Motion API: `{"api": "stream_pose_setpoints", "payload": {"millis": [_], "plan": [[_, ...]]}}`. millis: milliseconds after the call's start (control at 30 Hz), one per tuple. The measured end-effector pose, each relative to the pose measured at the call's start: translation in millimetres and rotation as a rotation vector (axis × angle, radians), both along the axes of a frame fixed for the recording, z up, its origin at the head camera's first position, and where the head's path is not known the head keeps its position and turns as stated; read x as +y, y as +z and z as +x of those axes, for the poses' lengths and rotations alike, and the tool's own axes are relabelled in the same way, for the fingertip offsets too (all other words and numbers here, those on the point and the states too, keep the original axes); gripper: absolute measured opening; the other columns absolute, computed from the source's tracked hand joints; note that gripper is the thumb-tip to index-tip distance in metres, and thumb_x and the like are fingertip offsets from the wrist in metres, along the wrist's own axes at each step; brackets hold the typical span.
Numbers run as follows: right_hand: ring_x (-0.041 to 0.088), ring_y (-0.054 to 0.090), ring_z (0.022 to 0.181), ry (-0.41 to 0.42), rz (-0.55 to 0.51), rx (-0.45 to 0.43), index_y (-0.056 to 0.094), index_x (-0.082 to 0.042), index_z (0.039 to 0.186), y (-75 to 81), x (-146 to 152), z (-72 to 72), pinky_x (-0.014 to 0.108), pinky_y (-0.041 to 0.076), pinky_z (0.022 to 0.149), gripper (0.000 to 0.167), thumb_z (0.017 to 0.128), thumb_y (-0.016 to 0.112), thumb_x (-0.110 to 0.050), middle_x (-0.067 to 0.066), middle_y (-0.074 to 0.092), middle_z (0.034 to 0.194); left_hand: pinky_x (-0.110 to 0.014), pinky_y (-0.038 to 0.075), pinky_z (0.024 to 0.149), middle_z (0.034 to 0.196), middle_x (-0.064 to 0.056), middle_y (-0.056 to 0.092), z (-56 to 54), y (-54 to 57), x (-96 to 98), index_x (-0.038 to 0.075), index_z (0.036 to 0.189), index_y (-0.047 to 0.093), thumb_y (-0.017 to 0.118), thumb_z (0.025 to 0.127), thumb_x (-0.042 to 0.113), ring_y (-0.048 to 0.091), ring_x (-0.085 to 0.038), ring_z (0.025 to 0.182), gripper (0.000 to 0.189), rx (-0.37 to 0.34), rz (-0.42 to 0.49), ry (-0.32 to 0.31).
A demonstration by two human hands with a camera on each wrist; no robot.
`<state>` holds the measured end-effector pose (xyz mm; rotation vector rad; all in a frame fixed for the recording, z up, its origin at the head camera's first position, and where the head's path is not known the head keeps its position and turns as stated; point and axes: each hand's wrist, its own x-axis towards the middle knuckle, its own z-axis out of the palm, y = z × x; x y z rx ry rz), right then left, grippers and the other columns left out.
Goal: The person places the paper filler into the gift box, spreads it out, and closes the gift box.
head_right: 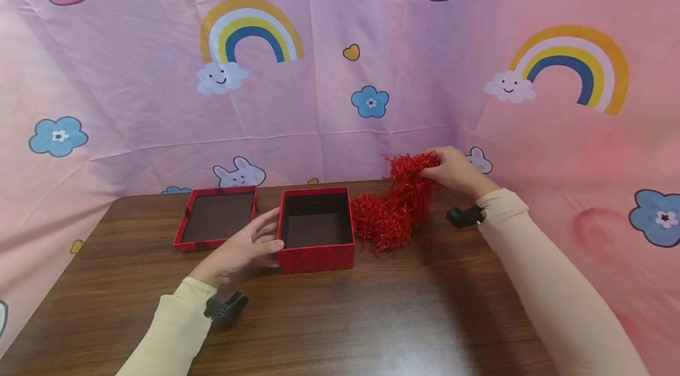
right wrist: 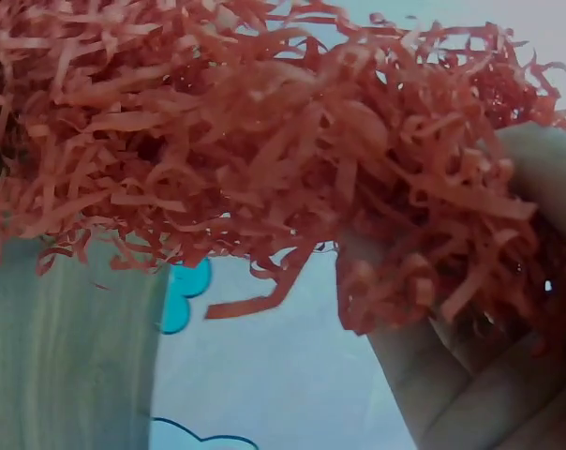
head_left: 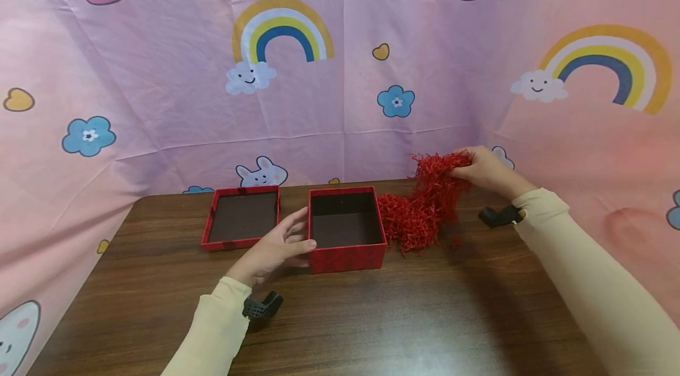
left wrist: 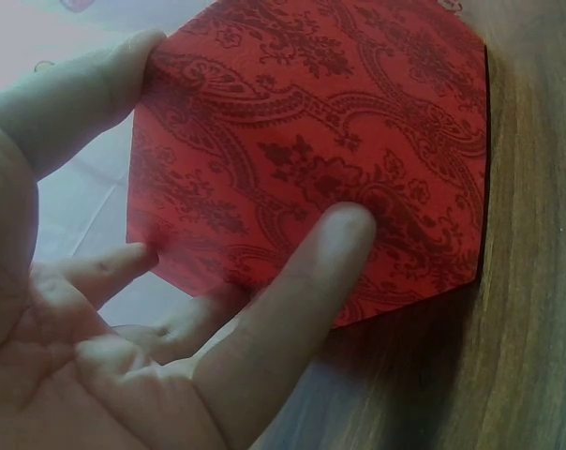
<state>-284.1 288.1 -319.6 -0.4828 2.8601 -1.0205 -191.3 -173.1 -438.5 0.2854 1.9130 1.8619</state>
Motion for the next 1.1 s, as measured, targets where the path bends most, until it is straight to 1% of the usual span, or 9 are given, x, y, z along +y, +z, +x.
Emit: {"api": "stream_pose_setpoints", "payload": {"millis": [100,200,333,433,533,767,1000,1100], "plan": [[0.006,0.06,0.069,-0.01,-0.002,0.03,0.069,0.007,0.122,9.9,0,0.7,0.024,0.05,0.059,0.029,0.095,0.069,-0.003,0.014,0.076,0.098,-0.055,0.057,0.095,0.168,-0.019,0.024,-0.1,0.8,0.0,0.029,0.166,0.018,0.076,0.096,0.019,0.041,-0.045,0.144,0.092,0.0,-0.003,-0.004],[0.004,0.057,0.069,-0.025,-0.007,0.044,0.068,0.008,0.122,19.4,0,1.3,0.022,0.048,0.061,0.03,0.096,0.07,-0.005,0.012,0.075,0.099,-0.055,0.057,0.095,0.168,-0.019,0.024,0.1,1.1,0.2,0.03,0.166,0.018,0.077,0.095,0.02,0.04,-0.046,0.145,0.092,0.0,0.0,-0.006],[0.003,0.06,0.076,-0.033,-0.014,0.045,0.069,0.006,0.121,30.8,1,2.2,0.02,0.05,0.067,0.029,0.099,0.07,-0.012,0.011,0.075,0.104,-0.055,0.057,0.095,0.168,-0.02,0.024,-0.6,0.6,-0.2,0.029,0.166,0.018,0.076,0.096,0.019,0.039,-0.047,0.145,0.092,0.001,0.015,-0.014],[0.002,0.064,0.083,-0.038,-0.046,0.031,0.069,0.004,0.123,37.8,1,2.1,0.019,0.053,0.073,0.029,0.101,0.069,-0.015,0.01,0.075,0.108,-0.056,0.057,0.095,0.168,-0.02,0.025,-1.3,-0.3,-0.6,0.027,0.166,0.017,0.076,0.096,0.018,0.04,-0.047,0.145,0.092,0.001,0.02,-0.017],[0.002,0.067,0.087,-0.053,-0.063,0.029,0.069,0.002,0.125,44.6,2,2.5,0.019,0.054,0.076,0.031,0.101,0.068,-0.018,0.009,0.076,0.11,-0.056,0.057,0.095,0.168,-0.02,0.025,-1.8,-0.9,-0.6,0.027,0.167,0.017,0.076,0.096,0.018,0.042,-0.047,0.144,0.092,0.002,0.015,-0.014],[0.004,0.067,0.089,-0.08,-0.049,0.047,0.069,-0.001,0.126,59.5,0,3.7,0.018,0.053,0.076,0.034,0.102,0.067,-0.025,0.009,0.076,0.11,-0.056,0.056,0.095,0.168,-0.019,0.025,-1.4,-0.7,-0.5,0.027,0.166,0.017,0.076,0.096,0.018,0.041,-0.046,0.145,0.092,-0.01,0.003,-0.011],[0.005,0.066,0.088,-0.105,-0.055,0.065,0.068,-0.002,0.127,73.1,-1,4.3,0.022,0.055,0.075,0.035,0.103,0.066,-0.027,0.008,0.075,0.111,-0.057,0.056,0.096,0.168,-0.019,0.025,-1.4,1.5,-0.4,0.028,0.166,0.017,0.076,0.095,0.019,0.041,-0.045,0.145,0.092,-0.009,-0.006,-0.011],[0.004,0.067,0.088,-0.106,-0.058,0.067,0.067,-0.002,0.129,80.5,-3,4.4,0.021,0.055,0.074,0.038,0.103,0.067,-0.029,0.007,0.076,0.111,-0.057,0.056,0.096,0.168,-0.019,0.025,-0.9,2.1,-0.9,0.029,0.166,0.018,0.077,0.095,0.019,0.041,-0.045,0.145,0.093,-0.012,-0.003,-0.01]]}}
